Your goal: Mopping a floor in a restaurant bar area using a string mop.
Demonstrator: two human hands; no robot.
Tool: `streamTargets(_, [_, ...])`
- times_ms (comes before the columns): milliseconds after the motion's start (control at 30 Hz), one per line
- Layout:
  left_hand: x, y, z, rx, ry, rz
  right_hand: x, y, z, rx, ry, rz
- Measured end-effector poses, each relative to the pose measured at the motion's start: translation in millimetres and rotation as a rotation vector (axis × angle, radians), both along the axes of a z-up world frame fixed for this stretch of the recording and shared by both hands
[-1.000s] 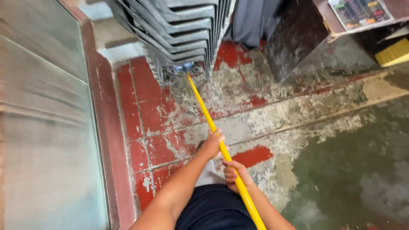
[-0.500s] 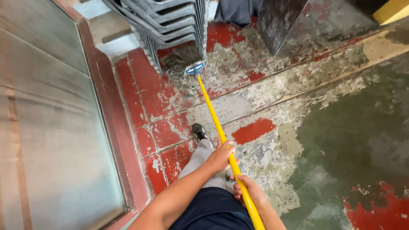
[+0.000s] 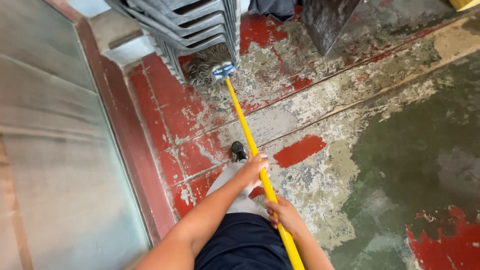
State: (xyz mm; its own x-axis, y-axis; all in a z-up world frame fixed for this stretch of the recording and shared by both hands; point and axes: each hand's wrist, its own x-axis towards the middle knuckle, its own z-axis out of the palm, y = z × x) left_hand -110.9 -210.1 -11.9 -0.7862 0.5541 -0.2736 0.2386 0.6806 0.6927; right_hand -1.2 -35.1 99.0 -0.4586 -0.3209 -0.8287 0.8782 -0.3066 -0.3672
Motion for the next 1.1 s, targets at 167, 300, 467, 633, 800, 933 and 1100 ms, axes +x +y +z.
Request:
streamTargets(167, [-128.3,-35.8,-33.8,-0.095,0.013,0.022,-118.2,-33.2,-51.0,0.022,0.105,0.015])
streamTargets(300, [-225.6,-47.1,-32.3,-0.176,0.024,0.039,-221.4,-49.3,-53.0,0.038,0.076,0.044])
streamTargets(467, [-268.2,-51.5,6.0,-0.330,0.097,-0.090,-268.6,-54.1,-56.7,0.054,-0.037,0.137])
streamTargets(633, [-287.2,-54.3,-46.9,-0.267,0.015,0.039,-286.2,-51.8,-63.1,-0.067,-0.059,0.073])
streamTargets(800, [-259.6,-25.9,-29.1,-0.489,0.226,-0.067,-276.2,-32.0,-56.1,-0.140,-0.124,0.108])
streamTargets(933, [-222.4,0.1,0.0,-0.495,0.213,-0.017,-241.1,-1.3,-49.8,-0.099,-0.121,0.179])
streamTargets(1100, [-141.2,39.5,-1.2,-0.529,0.186,-0.027,-171.0,42.4,-28.2,-0.032,-0.078,0.271])
